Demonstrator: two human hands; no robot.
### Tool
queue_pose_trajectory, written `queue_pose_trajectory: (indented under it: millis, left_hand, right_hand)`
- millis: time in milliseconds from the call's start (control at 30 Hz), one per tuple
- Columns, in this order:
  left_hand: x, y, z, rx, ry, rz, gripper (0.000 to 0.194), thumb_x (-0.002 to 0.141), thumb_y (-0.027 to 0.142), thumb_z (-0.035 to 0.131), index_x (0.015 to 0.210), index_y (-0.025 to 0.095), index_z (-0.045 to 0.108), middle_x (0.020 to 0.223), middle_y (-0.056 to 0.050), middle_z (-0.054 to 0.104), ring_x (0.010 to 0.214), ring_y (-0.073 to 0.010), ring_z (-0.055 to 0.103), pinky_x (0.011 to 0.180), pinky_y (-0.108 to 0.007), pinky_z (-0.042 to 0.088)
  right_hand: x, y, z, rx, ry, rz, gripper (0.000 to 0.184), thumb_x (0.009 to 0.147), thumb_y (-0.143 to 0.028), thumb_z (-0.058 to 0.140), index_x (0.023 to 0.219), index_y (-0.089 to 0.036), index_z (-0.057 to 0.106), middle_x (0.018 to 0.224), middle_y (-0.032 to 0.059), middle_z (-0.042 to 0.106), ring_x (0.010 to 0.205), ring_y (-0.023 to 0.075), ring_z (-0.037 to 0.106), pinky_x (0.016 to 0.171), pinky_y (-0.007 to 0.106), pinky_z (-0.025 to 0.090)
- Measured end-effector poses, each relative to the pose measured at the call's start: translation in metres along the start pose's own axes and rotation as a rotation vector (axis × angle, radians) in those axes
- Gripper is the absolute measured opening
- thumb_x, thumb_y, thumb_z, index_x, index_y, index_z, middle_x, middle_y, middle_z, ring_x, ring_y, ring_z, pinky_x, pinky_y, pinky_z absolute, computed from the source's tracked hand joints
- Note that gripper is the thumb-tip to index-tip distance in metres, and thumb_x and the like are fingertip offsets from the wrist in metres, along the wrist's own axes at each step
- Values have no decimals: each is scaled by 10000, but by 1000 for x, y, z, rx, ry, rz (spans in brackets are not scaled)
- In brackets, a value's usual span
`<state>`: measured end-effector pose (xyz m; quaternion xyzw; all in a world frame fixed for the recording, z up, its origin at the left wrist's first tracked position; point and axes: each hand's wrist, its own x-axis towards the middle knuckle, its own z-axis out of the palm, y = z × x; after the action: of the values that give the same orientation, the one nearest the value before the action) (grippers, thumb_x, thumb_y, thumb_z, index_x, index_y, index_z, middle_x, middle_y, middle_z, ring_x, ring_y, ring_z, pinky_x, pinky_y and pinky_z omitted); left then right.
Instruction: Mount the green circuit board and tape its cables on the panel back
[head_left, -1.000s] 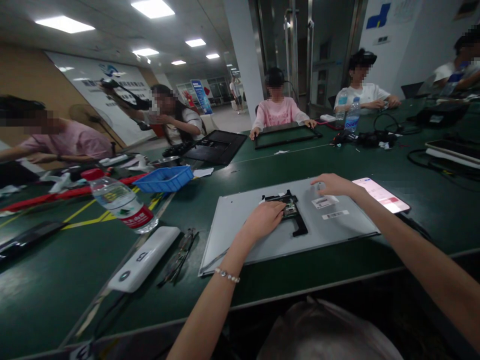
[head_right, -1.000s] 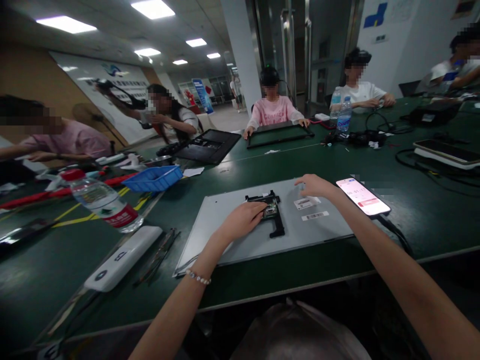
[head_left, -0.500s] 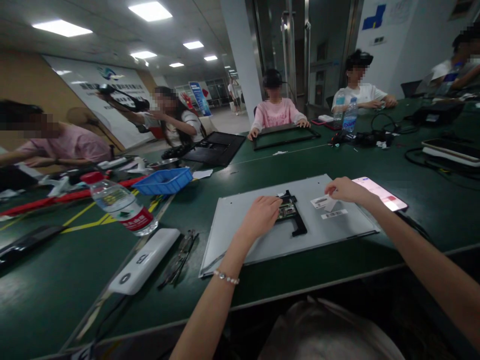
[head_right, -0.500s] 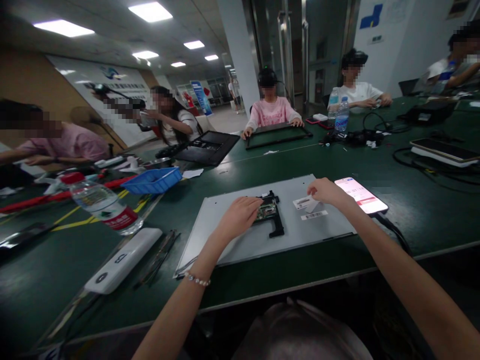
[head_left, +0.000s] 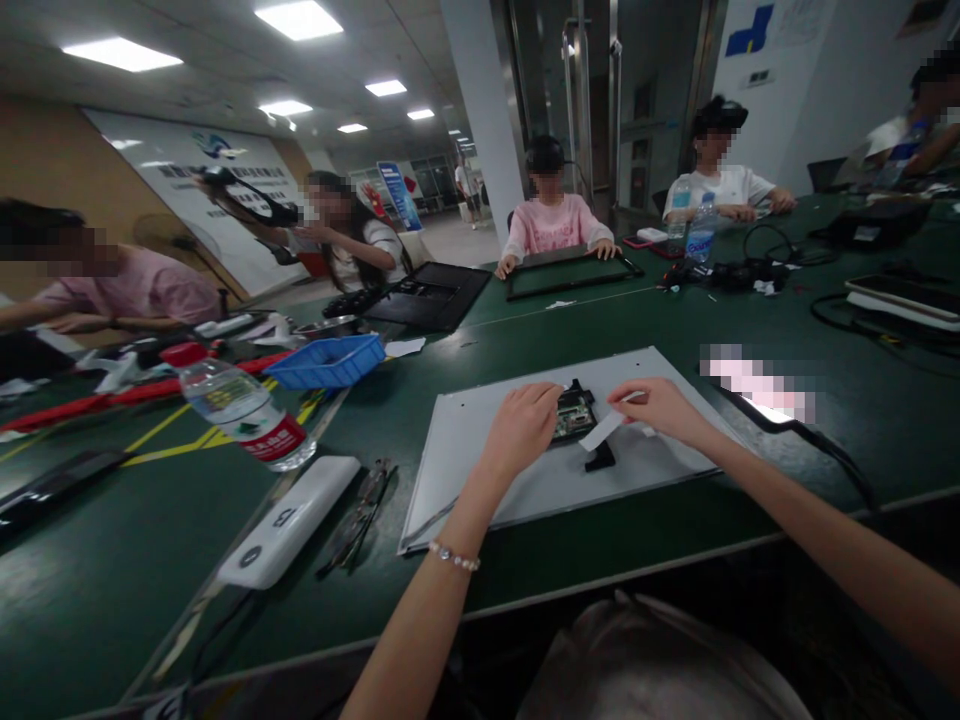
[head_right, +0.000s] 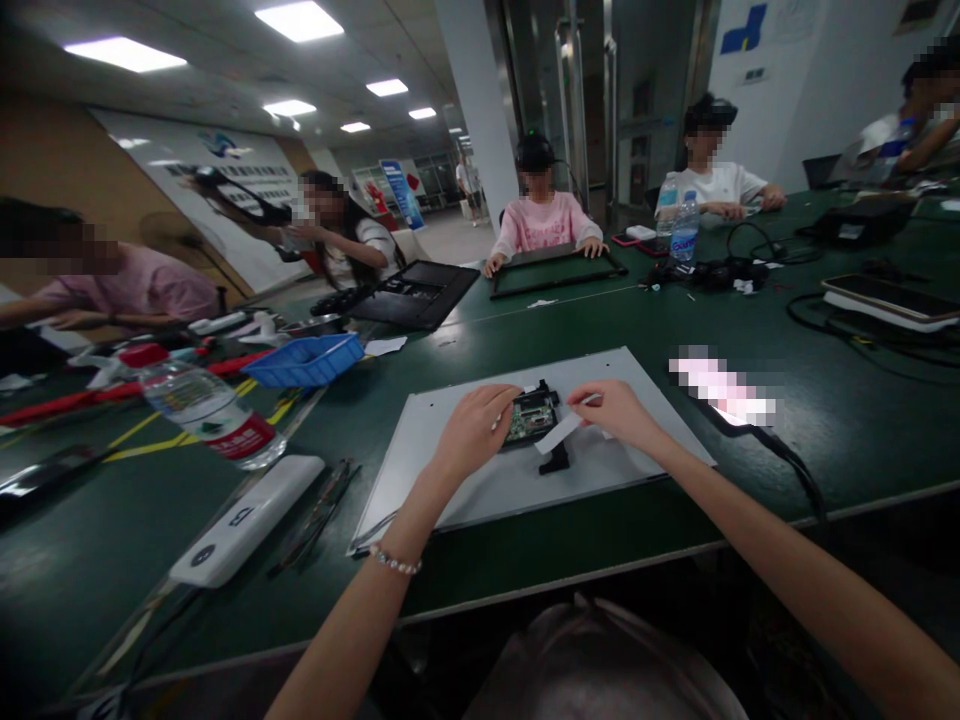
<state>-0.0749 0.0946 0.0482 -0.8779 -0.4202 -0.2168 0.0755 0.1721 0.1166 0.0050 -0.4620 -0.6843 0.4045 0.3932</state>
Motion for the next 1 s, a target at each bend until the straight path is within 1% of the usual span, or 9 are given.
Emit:
queue_pose_trajectory:
  millis: [100,233,433,533,633,733,800,867,1000]
  left_hand:
    - [0,8,0,-128,-63,37,329,953,189,389,1224,176,577,1164,-88,637,1092,-192,580,949,-349,466]
    - [0,23,6,-261,-218,165,331,981,256,377,1259,201,548,1122,-61,651,1029,-158,603,904,-290,474]
    - [-3,32,16,-119,-371,224,361,967,215,368,1298,228,512,1063,-59,632,969,-170,614,847,-281,477]
    - [-3,32,15,-70,-397,240,363,958,197,367,1280,228,530,1049,-63,613,933,-173,614,807,-274,481]
    - [-2,32,14,-47,-396,243,356,946,185,377,1257,226,545,1034,-63,601,916,-176,610,787,-275,479]
    - [-2,33,15,-36,-400,232,328,939,180,384,1207,219,568,1025,-61,597,903,-175,607,777,-274,477]
    - [-2,33,15,-37,-402,219,314,935,178,387,1179,221,580,1032,-60,595,902,-174,606,777,-273,477]
    - [-2,33,14,-47,-407,211,315,930,176,390,1172,225,586,1042,-58,593,899,-171,606,772,-269,478]
    - [-1,32,12,-69,-423,197,349,929,183,390,1212,243,584,1048,-53,597,864,-163,614,753,-261,482]
  right_hand:
    - [-6,-3,4,-28,5,19,157,771,-251,627,874,-172,715,835,49,728,657,155,678,597,253,551]
    - [-11,-4,6,-11,3,33,156,751,-246,632,864,-166,706,826,47,728,634,154,679,585,243,541]
    - [-14,6,9,8,-47,2,168,764,-253,608,870,-171,708,875,42,729,672,159,679,599,259,560]
    - [-14,7,7,-119,-30,-55,162,773,-228,596,870,-183,718,879,42,735,732,172,683,666,279,557]
    - [-14,2,5,-249,14,-174,177,776,-189,575,878,-196,720,934,46,732,853,186,676,735,288,537]
    - [-16,-4,8,-278,-58,-245,210,777,-164,540,889,-203,713,945,40,726,860,178,667,698,270,522]
    - [-18,-7,10,-269,-139,-244,220,768,-144,530,884,-204,707,897,30,727,816,166,669,684,261,515]
    - [-19,-7,11,-266,-173,-224,220,766,-133,526,879,-202,701,861,24,726,793,160,671,692,262,514]
    - [-17,1,7,-320,-128,-186,204,791,-145,529,891,-202,699,877,29,728,815,171,673,748,288,519]
